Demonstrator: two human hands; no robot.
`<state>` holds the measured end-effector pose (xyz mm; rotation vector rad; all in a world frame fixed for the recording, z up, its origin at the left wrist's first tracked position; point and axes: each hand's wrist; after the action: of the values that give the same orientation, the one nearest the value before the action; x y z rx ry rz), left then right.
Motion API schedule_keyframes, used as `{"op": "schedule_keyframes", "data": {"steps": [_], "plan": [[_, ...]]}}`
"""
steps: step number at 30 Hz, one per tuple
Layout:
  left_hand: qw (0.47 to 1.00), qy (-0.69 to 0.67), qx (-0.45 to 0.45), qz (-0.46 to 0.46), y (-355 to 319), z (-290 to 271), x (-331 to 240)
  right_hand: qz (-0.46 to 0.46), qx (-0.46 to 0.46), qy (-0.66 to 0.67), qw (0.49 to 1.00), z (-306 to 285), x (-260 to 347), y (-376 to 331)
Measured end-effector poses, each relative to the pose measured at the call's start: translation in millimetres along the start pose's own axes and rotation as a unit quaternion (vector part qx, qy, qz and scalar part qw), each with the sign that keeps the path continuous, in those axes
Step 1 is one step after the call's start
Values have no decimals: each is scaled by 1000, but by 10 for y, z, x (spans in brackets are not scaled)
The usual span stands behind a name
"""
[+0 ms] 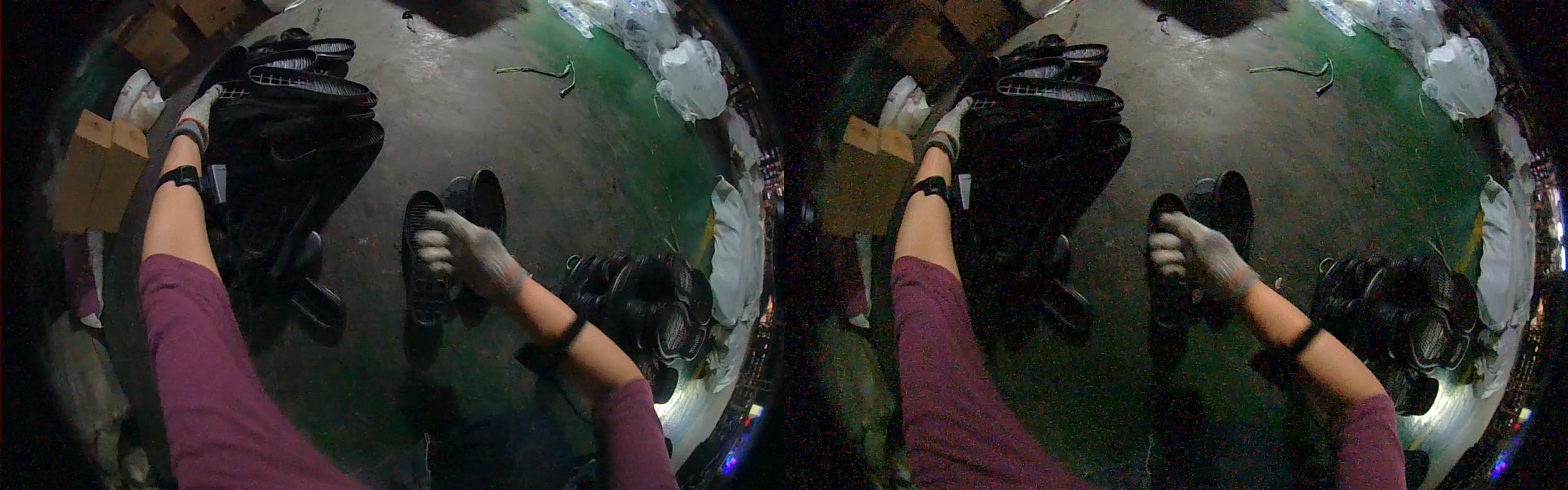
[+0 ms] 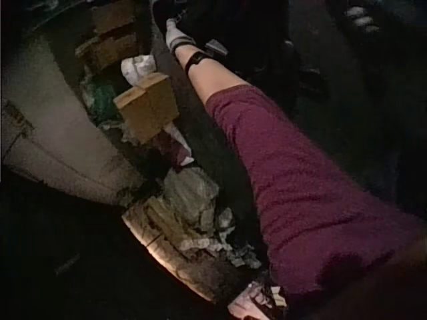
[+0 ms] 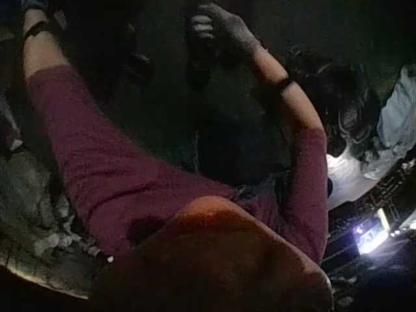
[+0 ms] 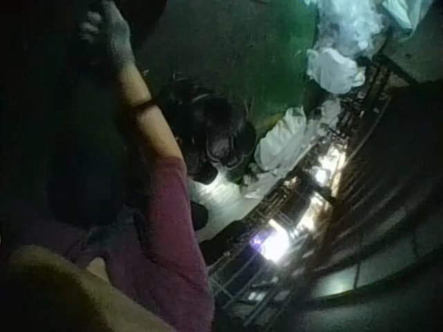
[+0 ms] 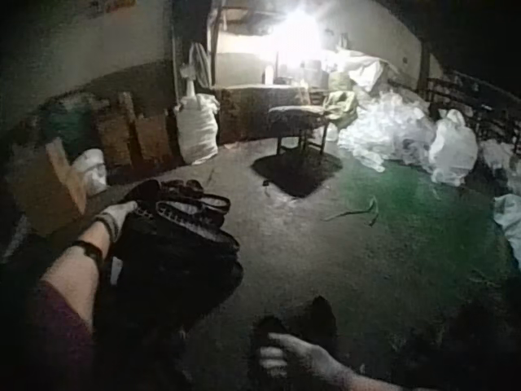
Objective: Sorting and stacking black shoe soles on the floor of a manufacturing storage area.
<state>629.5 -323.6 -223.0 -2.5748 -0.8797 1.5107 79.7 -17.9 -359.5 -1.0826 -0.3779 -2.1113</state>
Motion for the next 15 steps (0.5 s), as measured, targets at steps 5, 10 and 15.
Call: {"op": "schedule_keyframes", "data": {"steps": [5, 10, 15], "plan": [[944, -260, 186, -75, -18, 208, 132, 106, -237, 277, 925, -7, -17, 1583], [948, -204, 243, -12, 179, 397, 93, 88, -320, 336, 882, 276, 165, 2491], [997, -43, 62, -7, 20, 48, 227, 124, -326, 384, 855, 796, -71, 3257]]}}
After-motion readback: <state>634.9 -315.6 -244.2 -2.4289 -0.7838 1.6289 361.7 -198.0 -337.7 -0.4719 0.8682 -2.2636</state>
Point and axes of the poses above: each hand's wrist, its own y-axis towards the middle knuckle, its own z-axis out of the palm, x = y × z, and after that the axes turned 5 degrees about x, right-handed
